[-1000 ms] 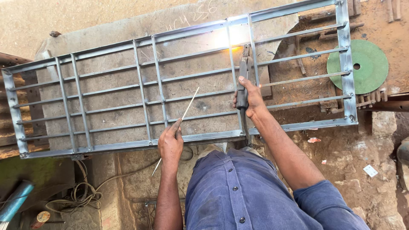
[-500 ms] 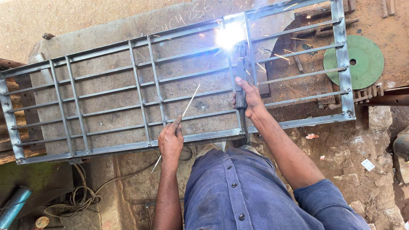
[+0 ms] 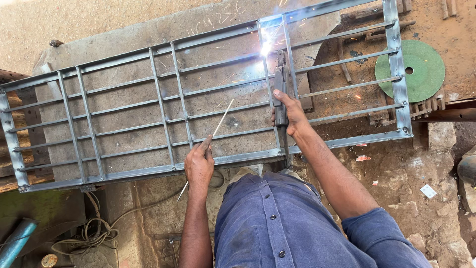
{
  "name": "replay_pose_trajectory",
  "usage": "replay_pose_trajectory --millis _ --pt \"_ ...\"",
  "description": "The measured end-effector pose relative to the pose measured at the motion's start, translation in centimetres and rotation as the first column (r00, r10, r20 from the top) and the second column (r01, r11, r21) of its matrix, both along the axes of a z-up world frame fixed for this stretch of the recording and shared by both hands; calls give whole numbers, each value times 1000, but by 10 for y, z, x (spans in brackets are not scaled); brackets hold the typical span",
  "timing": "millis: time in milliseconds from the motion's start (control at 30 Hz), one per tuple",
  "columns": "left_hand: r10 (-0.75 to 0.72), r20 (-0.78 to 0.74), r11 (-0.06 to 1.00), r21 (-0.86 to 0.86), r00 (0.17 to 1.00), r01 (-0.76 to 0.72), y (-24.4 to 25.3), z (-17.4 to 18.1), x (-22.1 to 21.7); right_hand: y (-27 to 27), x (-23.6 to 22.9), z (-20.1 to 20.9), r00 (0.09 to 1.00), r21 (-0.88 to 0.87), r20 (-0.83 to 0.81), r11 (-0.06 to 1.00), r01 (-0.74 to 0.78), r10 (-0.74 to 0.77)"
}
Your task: The person welds metal rods onto a rectangular frame to create a grate using a welding torch, then cools the welding rod in a bucket of liquid.
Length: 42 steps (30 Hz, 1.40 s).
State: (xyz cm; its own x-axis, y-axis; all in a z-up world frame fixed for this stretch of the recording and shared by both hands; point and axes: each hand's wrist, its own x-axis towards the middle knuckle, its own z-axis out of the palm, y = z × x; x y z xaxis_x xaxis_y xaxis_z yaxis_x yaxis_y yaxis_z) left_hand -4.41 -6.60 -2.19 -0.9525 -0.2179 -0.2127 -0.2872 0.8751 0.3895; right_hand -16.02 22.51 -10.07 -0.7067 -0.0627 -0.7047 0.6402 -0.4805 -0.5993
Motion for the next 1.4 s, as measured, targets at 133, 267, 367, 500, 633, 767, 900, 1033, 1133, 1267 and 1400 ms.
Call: replay_pose_trajectory --millis 133,267,367,500,633,767,900,1033,1133,1267,1400 --pt "2 19 1000 -5 1000 -2 -1 -5 2 2 0 4 1000 3 -20 1000 -3 3" --pt "-14 -9 1000 -2 1000 14 0 -5 3 5 -2 6 999 36 -27 999 -37 38" --pt "-15 -14 1000 4 1000 15 1 -4 2 7 -1 7 999 47 -12 998 -50 50" --pt "-4 14 1000 2 1000 4 3 0 0 10 -2 7 999 4 11 999 -45 45" --pt "-21 -17 1000 3 1000 22 7 6 -3 10 -3 9 1000 6 10 1000 -27 27" --pt "-33 -48 999 11 998 33 9 7 -4 12 -5 16 1000 21 14 1000 -22 22" --pt "-52 -100 998 16 994 53 9 2 -5 29 -5 21 998 33 51 999 29 -31" --pt "-43 -6 999 -21 999 43 7 -2 -6 63 -6 14 989 45 -38 989 142 -141" --pt "-73 -3 997 -34 997 73 13 -1 -7 84 -5 2 985 42 -93 987 153 -148" --pt "-89 -30 996 7 996 89 27 5 -8 94 -4 -11 993 46 -66 994 99 -96" --pt "-99 -70 995 23 993 101 33 13 -8 91 -4 -13 997 106 -50 992 67 -62"
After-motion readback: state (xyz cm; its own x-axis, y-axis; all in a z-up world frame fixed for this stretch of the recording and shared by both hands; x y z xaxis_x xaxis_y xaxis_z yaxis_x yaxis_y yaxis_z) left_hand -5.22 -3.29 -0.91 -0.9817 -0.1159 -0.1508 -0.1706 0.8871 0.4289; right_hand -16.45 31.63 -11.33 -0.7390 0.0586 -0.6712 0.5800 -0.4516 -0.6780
